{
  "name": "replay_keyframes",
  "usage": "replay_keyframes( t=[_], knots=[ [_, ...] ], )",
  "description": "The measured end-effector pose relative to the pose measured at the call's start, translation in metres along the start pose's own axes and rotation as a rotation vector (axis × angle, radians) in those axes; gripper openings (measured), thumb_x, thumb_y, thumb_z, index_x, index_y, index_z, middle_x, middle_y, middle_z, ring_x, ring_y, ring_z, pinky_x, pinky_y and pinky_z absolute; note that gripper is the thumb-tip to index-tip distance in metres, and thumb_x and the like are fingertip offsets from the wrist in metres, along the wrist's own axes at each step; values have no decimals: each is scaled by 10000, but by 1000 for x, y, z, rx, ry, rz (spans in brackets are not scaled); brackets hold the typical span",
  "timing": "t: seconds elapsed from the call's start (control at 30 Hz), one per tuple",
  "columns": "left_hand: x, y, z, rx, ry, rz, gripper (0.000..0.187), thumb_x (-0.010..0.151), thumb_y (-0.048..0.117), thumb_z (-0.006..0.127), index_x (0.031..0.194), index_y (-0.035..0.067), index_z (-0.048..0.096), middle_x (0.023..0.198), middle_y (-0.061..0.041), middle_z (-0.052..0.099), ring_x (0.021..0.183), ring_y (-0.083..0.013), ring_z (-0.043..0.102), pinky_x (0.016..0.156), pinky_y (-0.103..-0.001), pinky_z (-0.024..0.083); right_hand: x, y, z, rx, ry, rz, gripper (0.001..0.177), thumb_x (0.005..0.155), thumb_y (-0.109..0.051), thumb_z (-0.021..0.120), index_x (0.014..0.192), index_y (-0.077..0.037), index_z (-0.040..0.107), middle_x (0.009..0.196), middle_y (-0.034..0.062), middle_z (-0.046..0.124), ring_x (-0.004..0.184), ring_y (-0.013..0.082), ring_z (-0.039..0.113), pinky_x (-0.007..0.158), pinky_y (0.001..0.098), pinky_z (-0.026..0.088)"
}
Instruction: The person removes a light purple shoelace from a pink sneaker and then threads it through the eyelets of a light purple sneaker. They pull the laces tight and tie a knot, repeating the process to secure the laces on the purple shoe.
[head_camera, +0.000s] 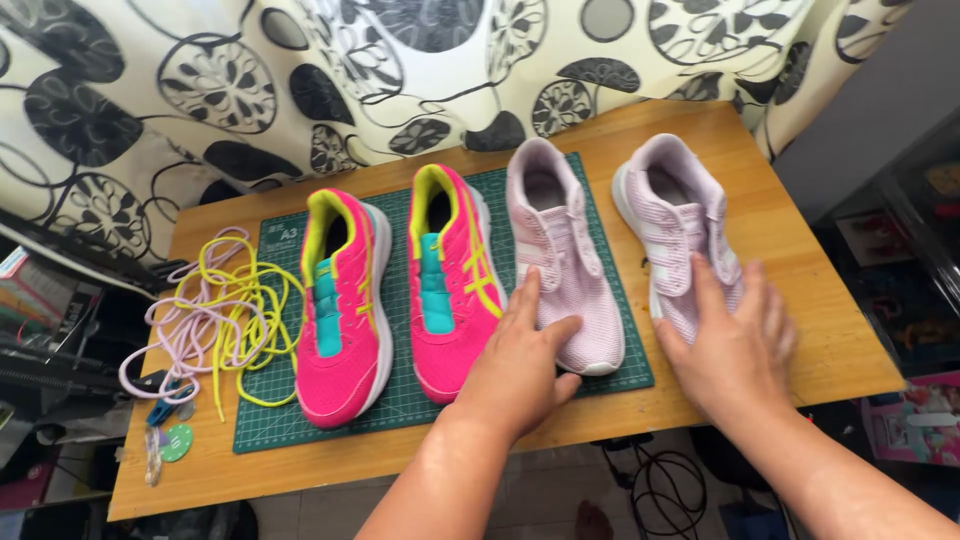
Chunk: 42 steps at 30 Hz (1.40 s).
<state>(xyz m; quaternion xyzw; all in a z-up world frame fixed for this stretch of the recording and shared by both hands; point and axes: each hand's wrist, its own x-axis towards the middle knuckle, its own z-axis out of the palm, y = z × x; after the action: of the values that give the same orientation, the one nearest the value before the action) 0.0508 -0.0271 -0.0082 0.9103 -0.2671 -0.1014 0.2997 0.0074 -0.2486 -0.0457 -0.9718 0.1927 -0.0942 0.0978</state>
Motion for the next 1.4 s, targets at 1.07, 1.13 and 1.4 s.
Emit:
replay_keyframes(
  t=[1.07,1.13,1.4],
  knots=[
    [-155,-288,-196,2,323,-436,139,871,241,741,909,119,795,1063,-60,696,950,-308,675,798,-450,533,-62,-425,53,753,-736,-131,569,838,-87,698,1387,-200,596,1164,11,656,933,163,660,805,315,563],
    [-158,-279,-211,-81,476,-336,138,856,213,741,938,120,802,1003,-81,689,912,-296,679,768,-428,535,-61,-429,50,764,-687,-228,827,741,-52,778,1501,-215,494,1260,19,571,965,141,641,789,307,573],
    [-139,-219,-278,-935,635,161,219,976,153,721,1115,-17,722,1059,-47,745,1002,-138,701,899,-296,587,-72,-448,57,1327,-847,-267,278,964,-217,625,1152,-29,704,1067,-19,732,1001,76,636,891,280,526]
  ],
)
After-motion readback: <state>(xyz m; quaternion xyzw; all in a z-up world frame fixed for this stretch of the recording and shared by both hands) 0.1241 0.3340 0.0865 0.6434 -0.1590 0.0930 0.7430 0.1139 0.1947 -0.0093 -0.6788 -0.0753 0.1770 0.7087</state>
